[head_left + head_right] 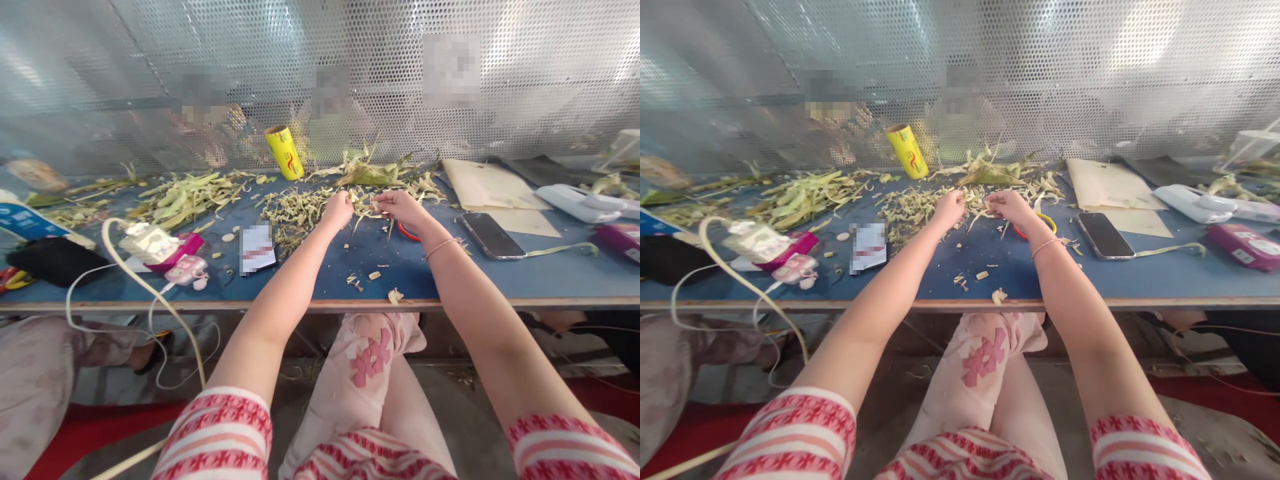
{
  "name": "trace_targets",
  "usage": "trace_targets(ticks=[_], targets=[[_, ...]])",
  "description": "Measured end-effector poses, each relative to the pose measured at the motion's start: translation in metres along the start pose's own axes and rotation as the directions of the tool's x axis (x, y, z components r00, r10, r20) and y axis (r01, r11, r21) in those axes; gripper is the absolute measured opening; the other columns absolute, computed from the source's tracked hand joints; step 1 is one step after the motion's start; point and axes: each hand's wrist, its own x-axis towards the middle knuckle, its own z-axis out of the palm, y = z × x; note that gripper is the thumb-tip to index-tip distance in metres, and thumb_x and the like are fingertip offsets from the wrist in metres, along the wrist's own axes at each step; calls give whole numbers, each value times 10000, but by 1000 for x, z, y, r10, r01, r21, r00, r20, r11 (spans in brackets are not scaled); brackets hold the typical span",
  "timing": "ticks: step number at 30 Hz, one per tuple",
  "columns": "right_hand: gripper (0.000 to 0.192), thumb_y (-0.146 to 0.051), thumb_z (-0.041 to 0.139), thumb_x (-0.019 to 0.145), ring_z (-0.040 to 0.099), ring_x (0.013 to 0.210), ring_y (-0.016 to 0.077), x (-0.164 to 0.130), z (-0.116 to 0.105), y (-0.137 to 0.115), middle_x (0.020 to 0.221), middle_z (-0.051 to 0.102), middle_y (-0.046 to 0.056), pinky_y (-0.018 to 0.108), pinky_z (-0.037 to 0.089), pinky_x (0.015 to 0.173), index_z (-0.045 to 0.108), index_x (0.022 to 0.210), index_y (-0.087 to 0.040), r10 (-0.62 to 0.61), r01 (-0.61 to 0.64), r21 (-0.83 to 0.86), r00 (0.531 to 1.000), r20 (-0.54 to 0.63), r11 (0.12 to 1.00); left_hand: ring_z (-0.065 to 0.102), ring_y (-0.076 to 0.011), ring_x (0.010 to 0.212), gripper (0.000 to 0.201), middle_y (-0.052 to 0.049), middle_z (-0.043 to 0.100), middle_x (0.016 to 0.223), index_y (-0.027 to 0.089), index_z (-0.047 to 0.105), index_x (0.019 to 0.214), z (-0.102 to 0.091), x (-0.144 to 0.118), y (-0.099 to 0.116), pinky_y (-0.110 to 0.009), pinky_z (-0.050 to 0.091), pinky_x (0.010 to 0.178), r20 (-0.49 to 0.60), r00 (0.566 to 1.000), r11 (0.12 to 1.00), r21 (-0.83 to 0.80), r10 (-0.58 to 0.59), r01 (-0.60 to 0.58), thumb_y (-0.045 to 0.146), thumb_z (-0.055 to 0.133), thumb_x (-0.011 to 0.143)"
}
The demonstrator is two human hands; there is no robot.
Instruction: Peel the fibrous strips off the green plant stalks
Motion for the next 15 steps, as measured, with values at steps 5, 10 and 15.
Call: trace_targets(ticks=[5, 10, 15], targets=[[210, -61, 565, 846, 588, 632, 56, 0, 1, 1, 815, 742, 38, 154, 447, 558, 743, 915, -146, -3, 3, 18, 1000, 18, 1000, 613, -180, 798, 226, -69, 632, 771, 166, 570, 804, -7, -9, 17, -269, 403, 730, -10, 1000, 995, 102, 1, 0, 129, 373, 911], [163, -87, 585, 849, 529, 540, 41, 1, 3, 0, 782, 732, 32, 162, 442, 524, 733, 886, -145, 10, -8, 43, 999, -45, 999, 539, -166, 684, 277, -52, 594, 683, 182, 512, 672, -8, -12, 19, -280, 347, 660, 23, 994, 973, 202, 111, -114, 252, 415, 921], [117, -47, 647, 796, 579, 520, 63, 2, 2, 0, 641, 670, -3, 182, 484, 525, 663, 738, -148, 16, -11, 58, 996, -84, 998, 548, -179, 702, 205, -71, 623, 708, 180, 521, 642, -4, -14, 11, -291, 342, 655, 89, 979, 928, 314, 183, -202, 233, 515, 840]])
